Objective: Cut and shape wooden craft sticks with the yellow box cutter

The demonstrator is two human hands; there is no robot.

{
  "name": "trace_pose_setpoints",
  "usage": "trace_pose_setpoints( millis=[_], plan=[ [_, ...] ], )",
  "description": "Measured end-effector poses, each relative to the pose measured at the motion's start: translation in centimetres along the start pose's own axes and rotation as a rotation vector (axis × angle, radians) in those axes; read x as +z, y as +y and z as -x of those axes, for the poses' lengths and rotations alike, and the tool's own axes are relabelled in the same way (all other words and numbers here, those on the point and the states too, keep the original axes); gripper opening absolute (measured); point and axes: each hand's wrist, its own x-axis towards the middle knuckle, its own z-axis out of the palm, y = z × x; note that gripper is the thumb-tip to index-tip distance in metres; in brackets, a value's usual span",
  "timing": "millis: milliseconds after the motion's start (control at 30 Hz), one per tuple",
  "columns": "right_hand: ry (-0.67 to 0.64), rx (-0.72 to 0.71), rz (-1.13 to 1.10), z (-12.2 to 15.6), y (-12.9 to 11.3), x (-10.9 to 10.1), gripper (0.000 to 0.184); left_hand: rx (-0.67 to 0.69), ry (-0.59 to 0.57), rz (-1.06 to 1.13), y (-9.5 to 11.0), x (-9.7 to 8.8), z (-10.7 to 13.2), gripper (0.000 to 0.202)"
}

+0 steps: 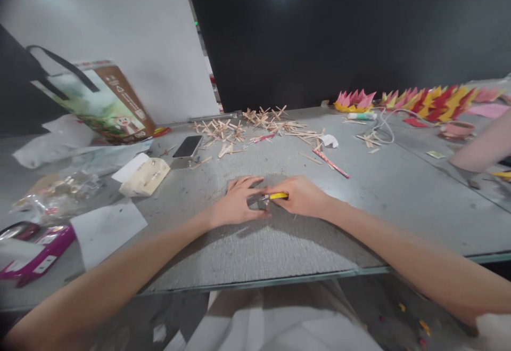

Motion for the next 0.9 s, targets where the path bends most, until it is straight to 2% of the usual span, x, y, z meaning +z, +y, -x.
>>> trace_pose_setpoints(
  millis=[133,467,667,900],
  plan=[
    [-0.019,-0.101,0.045,-0.1,0.1,0.4,0.036,0.003,0.014,0.008,-0.1,0.1,0.0,0.080],
    [-0.064,-0.164,0.113,-0.1,0.3,1.2,0.028,0.004,0.020,-0.002,0.4,-0.3,0.0,0.080],
    [-0.024,-0.092,0.102,-0.2,-0.1,1.5,0.018,0.020,0.010,-0.001,0.0,-0.2,-0.1,0.079],
    [-0.042,0.025,0.080,-0.4,-0.8,1.3,0.017,0.030,0.015,0.045,-0.2,-0.1,0.0,0.076]
  ],
)
